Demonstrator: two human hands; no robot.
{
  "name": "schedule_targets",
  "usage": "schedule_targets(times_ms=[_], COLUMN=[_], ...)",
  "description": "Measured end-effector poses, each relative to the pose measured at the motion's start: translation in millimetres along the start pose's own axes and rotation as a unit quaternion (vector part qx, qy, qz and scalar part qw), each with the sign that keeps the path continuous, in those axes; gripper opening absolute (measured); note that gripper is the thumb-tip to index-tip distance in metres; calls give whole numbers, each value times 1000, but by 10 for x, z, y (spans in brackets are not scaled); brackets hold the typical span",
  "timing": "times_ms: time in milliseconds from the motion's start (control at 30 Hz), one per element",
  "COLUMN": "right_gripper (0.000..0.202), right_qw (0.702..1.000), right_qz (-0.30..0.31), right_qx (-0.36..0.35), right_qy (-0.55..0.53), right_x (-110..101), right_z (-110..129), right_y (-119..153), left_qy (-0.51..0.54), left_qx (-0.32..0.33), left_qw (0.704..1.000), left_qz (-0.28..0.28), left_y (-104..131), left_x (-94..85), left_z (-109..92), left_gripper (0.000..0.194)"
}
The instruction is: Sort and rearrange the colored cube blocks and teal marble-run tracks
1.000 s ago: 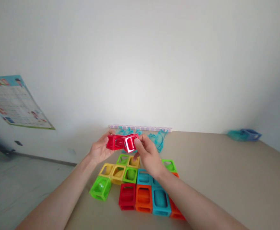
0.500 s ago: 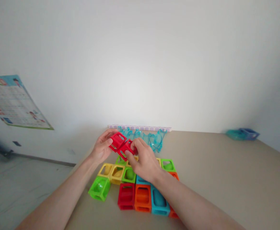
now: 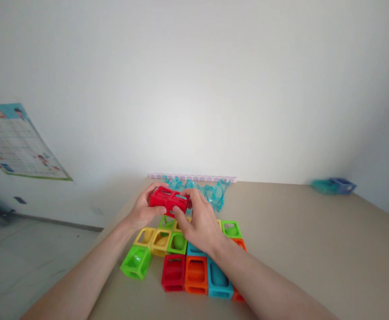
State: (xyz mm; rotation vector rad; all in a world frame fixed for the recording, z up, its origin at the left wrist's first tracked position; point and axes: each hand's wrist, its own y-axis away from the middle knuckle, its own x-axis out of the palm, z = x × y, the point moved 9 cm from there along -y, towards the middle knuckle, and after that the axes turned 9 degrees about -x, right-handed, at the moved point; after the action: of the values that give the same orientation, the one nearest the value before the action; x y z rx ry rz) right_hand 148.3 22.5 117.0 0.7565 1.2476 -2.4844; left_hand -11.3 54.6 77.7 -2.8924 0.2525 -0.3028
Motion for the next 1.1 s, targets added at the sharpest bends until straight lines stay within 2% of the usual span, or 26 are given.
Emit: schedule_targets(times_ms=[167, 333, 467, 600, 700, 833, 1100], right_gripper=[58, 53, 50, 46, 38, 38, 37], right_qw=[996, 992, 990, 994, 999, 1000, 999], right_qz=[12, 19, 27, 8, 2, 15, 32], right_qx=[-80, -112, -128, -101, -50, 14, 18], right_qy=[24, 54, 52, 28, 21, 19, 5], right_x=[19, 30, 39, 19, 9, 19, 68], right_z=[148, 177, 196, 156, 85, -2, -22], right_y=[-5, -27, -42, -33, -21, -7, -5], left_qy=[88, 18, -67, -97, -102, -106, -125], left_qx=[-7, -36, -13, 19, 30, 50, 62], left_qw=[996, 999, 997, 995, 994, 993, 990], left_qz=[-17, 35, 35, 12, -3, -23, -12], left_y=[-10, 15, 31, 37, 46, 66, 62], left_x=[-30, 85, 102, 52, 23, -7, -2], left_z=[17, 68, 2, -70, -93, -133, -119], left_gripper=[55, 59, 61, 65, 66, 61, 61])
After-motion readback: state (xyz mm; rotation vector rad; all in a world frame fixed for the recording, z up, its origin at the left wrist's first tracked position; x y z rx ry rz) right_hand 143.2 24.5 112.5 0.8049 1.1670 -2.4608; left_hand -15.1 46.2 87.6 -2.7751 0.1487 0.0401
